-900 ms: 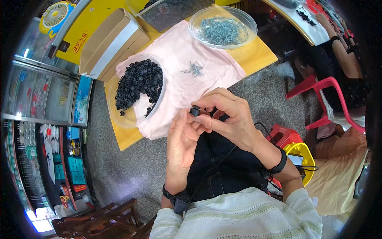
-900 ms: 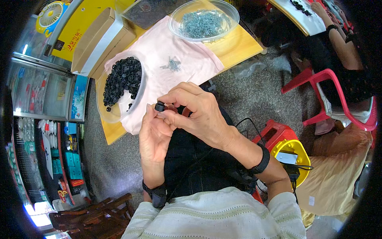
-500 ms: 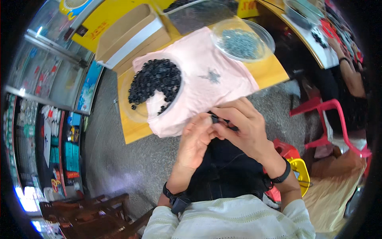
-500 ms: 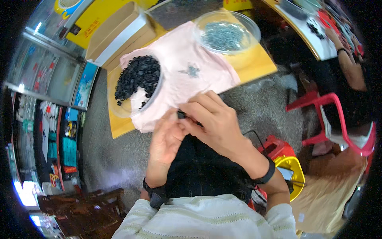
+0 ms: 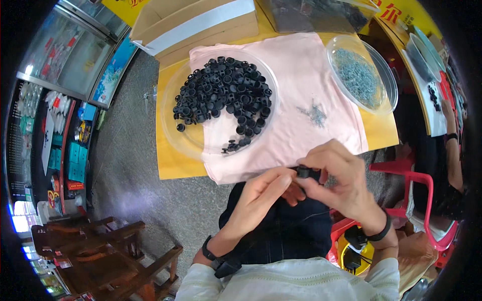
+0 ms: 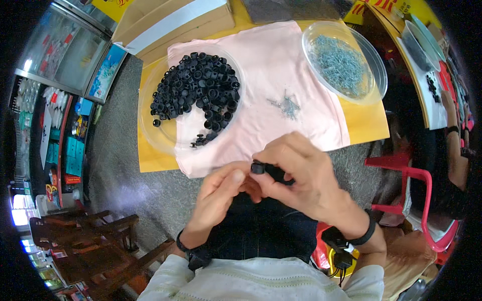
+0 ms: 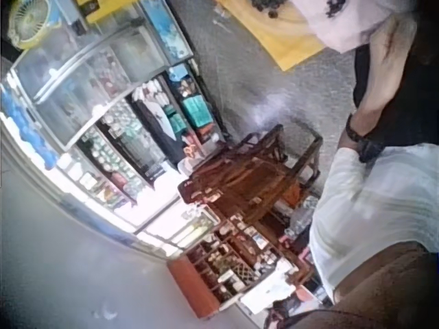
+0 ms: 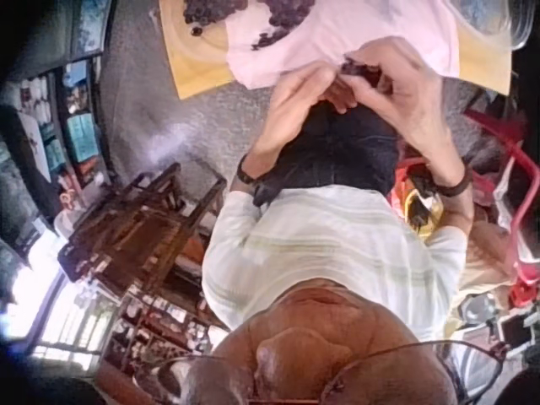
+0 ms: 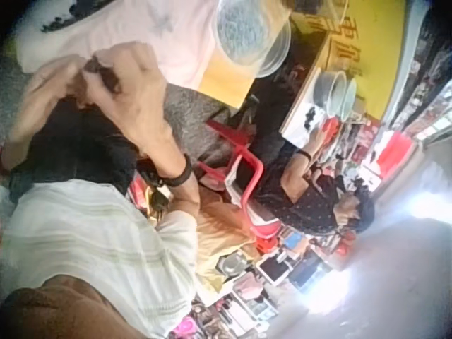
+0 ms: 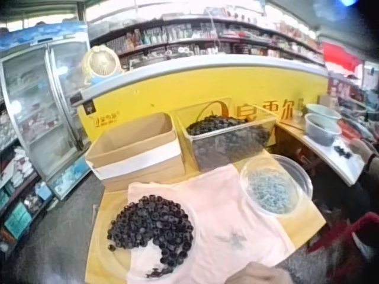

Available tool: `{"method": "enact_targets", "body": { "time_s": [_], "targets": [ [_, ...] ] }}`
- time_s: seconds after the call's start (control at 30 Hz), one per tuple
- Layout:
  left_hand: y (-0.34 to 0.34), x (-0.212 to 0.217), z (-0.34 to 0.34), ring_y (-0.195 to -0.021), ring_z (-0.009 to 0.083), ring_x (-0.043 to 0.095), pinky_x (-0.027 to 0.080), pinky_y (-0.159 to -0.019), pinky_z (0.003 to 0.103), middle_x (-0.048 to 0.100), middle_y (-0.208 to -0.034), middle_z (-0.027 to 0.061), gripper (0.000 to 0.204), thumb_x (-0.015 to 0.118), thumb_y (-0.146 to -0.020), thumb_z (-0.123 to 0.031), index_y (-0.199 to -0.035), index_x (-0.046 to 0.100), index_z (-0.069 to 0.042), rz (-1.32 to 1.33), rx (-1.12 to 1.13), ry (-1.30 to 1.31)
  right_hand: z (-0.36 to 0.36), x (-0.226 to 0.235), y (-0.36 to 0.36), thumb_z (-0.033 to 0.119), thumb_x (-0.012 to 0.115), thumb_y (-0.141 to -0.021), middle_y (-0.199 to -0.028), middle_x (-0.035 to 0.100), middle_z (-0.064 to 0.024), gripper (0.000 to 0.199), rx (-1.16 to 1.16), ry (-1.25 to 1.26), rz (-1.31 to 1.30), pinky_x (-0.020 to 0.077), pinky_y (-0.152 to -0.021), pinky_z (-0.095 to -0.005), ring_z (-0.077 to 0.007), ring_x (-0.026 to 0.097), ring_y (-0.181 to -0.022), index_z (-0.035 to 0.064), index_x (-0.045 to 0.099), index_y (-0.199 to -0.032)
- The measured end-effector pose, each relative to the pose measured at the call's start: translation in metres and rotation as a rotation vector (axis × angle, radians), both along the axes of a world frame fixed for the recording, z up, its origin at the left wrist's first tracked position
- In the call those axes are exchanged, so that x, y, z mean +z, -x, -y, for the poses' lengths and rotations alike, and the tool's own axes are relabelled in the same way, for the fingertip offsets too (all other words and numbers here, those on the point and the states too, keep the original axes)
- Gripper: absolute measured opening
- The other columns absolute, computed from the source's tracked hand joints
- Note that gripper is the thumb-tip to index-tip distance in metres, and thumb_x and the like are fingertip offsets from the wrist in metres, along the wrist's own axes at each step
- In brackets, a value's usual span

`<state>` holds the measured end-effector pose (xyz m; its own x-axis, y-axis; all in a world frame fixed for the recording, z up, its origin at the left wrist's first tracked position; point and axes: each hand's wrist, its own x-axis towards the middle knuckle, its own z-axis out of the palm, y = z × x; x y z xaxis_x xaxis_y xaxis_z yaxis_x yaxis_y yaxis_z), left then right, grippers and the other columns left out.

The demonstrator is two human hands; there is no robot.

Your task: Assembling small black plastic components by manually inserting tiny pins into them at a workshop table.

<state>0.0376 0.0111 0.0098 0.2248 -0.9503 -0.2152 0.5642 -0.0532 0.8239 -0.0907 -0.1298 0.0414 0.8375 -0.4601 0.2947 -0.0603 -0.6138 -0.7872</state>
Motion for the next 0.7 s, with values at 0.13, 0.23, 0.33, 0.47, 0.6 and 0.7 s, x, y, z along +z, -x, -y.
{"method": "enact_targets", "body": {
  "time_s": [0.13,0.23,0.33,0.47,0.6,0.7],
  "targets": [
    [-0.036,0.019,-0.024,-0.079,0.0130,0.062,0.049,-0.069,0.025,0.064,-0.097,0.0098,0.018,0.053,-0.094,-0.007,-0.106,0.061,0.004,0.488,0.214,-0.059,0.046,0.028,-0.026,0.011,0.072,-0.079,-0.080,0.059,-0.0072,0.020,0.020,-0.015,-0.087,0.0472,-0.059,-0.0274,-0.0158,0.057,-0.066,0.0031,0.065,-0.096],
    [-0.075,0.024,-0.030,-0.076,0.0161,0.063,0.049,-0.066,0.026,0.065,-0.093,0.0098,0.017,0.064,-0.084,-0.003,-0.100,0.065,0.000,1.133,0.307,-0.174,0.120,0.031,-0.059,0.015,0.061,-0.089,-0.077,0.058,0.0017,0.017,-0.117,0.280,0.068,0.0407,-0.050,-0.0164,-0.0036,0.053,-0.067,0.0044,0.065,-0.102],
    [-0.093,0.045,-0.019,-0.076,0.0186,0.063,0.048,-0.065,0.027,0.064,-0.089,0.0106,0.023,0.069,-0.079,-0.005,-0.101,0.065,-0.002,1.334,0.080,-0.347,0.187,0.081,-0.089,0.038,0.064,-0.083,-0.090,0.069,-0.0132,0.036,-0.393,0.274,0.180,0.0502,-0.068,-0.0334,-0.0250,0.063,-0.073,0.0090,0.071,-0.104],
    [-0.108,0.044,-0.007,-0.076,0.0207,0.063,0.049,-0.065,0.029,0.063,-0.088,0.0109,0.026,0.072,-0.076,-0.008,-0.101,0.064,-0.002,1.351,-0.028,-0.300,0.232,0.087,-0.132,0.027,0.058,-0.084,-0.090,0.067,-0.0152,0.040,-0.459,0.417,0.025,0.0496,-0.071,-0.0327,-0.0284,0.063,-0.077,-0.0042,0.063,-0.108],
    [-0.111,0.037,0.016,-0.075,0.0208,0.062,0.049,-0.066,0.031,0.063,-0.086,0.0117,0.031,0.075,-0.074,-0.013,-0.099,0.063,-0.001,1.216,-0.134,-0.311,0.198,0.086,-0.113,0.021,0.062,-0.086,-0.095,0.067,-0.0156,0.036,-0.497,0.599,0.235,0.0506,-0.074,-0.0334,-0.0260,0.065,-0.085,-0.0025,0.060,-0.113],
    [-0.118,0.028,0.009,-0.074,0.0208,0.062,0.049,-0.066,0.032,0.062,-0.087,0.0122,0.033,0.076,-0.073,-0.013,-0.100,0.062,0.000,1.188,-0.119,-0.402,0.135,0.064,-0.103,0.015,0.064,-0.086,-0.090,0.067,-0.0136,0.027,-0.059,-0.071,0.038,0.0500,-0.072,-0.0328,-0.0199,0.064,-0.084,-0.0029,0.062,-0.105]
  ]
}}
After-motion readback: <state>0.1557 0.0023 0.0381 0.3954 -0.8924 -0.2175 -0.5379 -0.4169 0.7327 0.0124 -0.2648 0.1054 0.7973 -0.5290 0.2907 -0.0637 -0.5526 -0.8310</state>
